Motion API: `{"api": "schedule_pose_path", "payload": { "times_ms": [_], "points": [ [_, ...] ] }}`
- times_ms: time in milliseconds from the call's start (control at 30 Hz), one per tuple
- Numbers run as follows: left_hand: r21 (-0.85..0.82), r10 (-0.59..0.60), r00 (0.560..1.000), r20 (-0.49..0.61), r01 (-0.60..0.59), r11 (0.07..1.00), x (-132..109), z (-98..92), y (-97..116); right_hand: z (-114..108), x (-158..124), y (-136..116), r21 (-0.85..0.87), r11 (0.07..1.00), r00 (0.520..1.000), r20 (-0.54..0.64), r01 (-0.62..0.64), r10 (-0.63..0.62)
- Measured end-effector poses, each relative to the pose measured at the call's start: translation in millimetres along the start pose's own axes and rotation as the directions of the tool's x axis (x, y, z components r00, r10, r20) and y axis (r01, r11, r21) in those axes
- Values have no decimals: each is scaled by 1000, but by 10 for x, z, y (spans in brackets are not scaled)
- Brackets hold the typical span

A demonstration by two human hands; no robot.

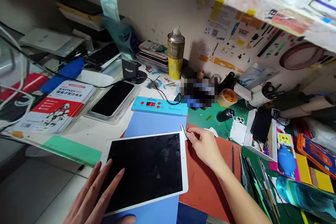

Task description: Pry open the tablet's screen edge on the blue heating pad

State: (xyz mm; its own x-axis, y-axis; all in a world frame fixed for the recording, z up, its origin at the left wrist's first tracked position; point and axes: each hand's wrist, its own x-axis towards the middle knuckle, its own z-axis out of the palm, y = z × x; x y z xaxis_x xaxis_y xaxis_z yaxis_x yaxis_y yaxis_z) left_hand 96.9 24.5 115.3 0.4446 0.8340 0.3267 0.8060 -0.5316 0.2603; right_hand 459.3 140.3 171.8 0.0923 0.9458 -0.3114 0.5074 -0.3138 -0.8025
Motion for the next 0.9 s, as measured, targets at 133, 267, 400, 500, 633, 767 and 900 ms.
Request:
{"api": "schedule_pose_path", "payload": {
  "times_ms": [133, 267, 400, 500, 633, 767, 900],
  "points": [
    [6, -70, 997, 10, 70, 998, 59, -11, 123, -16, 127, -13, -23, 999, 997, 65, -33, 35],
    [1, -140, 989, 54, 141, 990, 58, -3, 156, -26, 144, 1, -8, 999, 994, 102, -43, 44],
    [-24, -130, 990, 55, 132, 991, 84, -8, 148, -36, 184, 2, 8, 999, 989, 136, -52, 51],
    [-35, -113, 993, 33, 114, 993, 118, -6, 143, -53, 219, 2, 16, 998, 988, 145, -60, 57],
    [-26, -110, 993, 50, 112, 993, 143, 16, 157, -47, 220, 1, 38, 995, 987, 133, -94, 88],
    [-33, -140, 990, 31, 141, 989, 134, 29, 198, -8, 163, -6, 102, 987, 985, 133, -122, 108],
    [-16, -154, 988, 29, 154, 988, 119, 22, 235, 13, 108, -15, 134, 983, 987, 113, -129, 114]
  ]
}}
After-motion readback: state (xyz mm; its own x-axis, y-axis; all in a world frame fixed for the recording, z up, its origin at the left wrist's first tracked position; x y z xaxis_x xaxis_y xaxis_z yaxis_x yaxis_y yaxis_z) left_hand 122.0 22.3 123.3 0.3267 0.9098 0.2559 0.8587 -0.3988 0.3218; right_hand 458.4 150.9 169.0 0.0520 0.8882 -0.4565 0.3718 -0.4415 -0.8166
